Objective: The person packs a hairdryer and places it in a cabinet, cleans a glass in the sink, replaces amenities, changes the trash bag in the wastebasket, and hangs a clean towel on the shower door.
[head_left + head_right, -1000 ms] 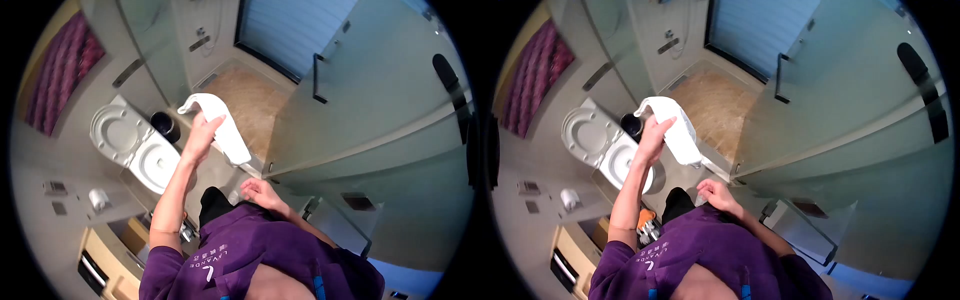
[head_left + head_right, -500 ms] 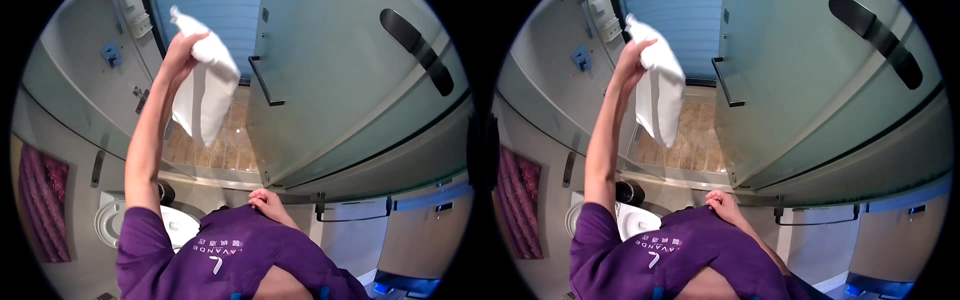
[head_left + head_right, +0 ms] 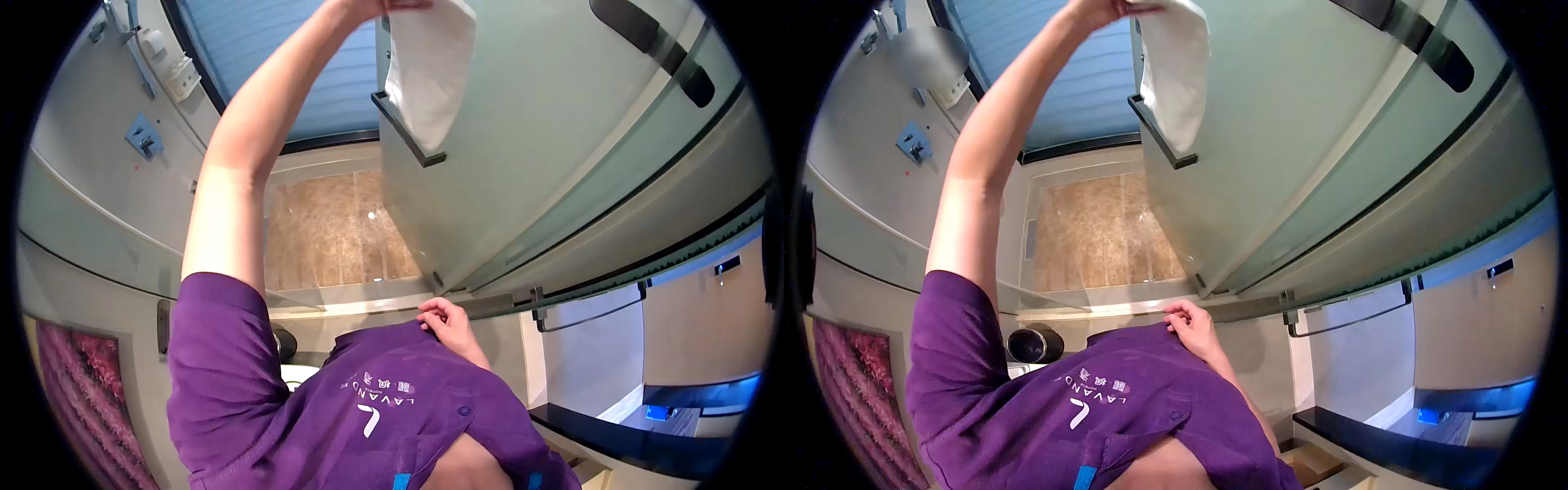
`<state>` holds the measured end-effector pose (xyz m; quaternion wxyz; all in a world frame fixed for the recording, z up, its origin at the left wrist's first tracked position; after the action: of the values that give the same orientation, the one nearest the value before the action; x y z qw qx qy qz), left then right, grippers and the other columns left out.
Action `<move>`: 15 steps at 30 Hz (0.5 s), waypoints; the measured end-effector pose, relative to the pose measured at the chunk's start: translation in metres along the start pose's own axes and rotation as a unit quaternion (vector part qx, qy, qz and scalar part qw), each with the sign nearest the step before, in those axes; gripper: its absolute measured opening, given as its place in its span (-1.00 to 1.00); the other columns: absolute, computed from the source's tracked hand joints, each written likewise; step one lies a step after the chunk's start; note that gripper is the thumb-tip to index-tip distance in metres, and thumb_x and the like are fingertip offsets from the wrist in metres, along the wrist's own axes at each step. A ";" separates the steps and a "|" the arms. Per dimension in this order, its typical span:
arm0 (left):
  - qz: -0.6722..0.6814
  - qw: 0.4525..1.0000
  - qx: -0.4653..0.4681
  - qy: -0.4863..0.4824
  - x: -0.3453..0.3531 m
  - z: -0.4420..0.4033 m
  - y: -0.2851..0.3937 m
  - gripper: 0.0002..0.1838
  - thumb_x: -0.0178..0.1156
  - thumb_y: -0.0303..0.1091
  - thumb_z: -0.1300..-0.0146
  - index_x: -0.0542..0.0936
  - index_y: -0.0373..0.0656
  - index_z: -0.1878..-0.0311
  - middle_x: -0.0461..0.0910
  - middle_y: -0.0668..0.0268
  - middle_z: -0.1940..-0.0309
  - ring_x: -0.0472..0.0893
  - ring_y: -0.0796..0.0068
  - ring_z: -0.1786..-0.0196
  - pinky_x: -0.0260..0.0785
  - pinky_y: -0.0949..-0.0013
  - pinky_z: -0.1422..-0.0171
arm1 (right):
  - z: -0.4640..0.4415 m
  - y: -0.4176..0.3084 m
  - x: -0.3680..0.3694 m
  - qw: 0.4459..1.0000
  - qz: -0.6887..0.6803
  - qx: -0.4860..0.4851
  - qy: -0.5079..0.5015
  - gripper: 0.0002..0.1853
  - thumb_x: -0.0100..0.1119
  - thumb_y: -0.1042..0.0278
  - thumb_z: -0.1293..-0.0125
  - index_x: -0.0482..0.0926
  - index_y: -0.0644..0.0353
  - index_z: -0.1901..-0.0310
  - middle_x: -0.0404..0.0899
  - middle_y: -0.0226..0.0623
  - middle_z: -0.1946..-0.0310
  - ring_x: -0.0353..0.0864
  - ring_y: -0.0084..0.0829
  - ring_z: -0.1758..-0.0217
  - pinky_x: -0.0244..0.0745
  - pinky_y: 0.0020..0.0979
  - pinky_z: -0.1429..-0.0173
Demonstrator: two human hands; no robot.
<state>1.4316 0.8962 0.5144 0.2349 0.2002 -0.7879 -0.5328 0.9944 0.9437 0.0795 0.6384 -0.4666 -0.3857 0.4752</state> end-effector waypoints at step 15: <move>0.136 0.980 0.050 0.136 -0.134 0.141 -0.176 -0.62 0.16 -0.50 -0.32 0.43 -0.32 -0.18 0.60 0.12 -0.02 0.66 0.25 -0.08 0.59 0.19 -0.17 | 0.023 0.037 -0.004 0.998 0.026 0.050 0.040 -0.81 0.16 0.49 -0.41 0.59 0.30 -0.01 0.72 -0.32 0.25 0.63 -0.66 0.27 0.52 -0.57 0.19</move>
<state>1.4690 1.0156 0.2836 0.3996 0.1732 -0.7944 -0.4234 0.9627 0.9493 0.0502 0.6634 -0.4627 -0.3234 0.4912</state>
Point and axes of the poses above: each hand's wrist, its own z-axis away from the middle knuckle, its own x-axis out of the palm, y = z × x, the point moved 9 cm from there along -z, towards the middle knuckle
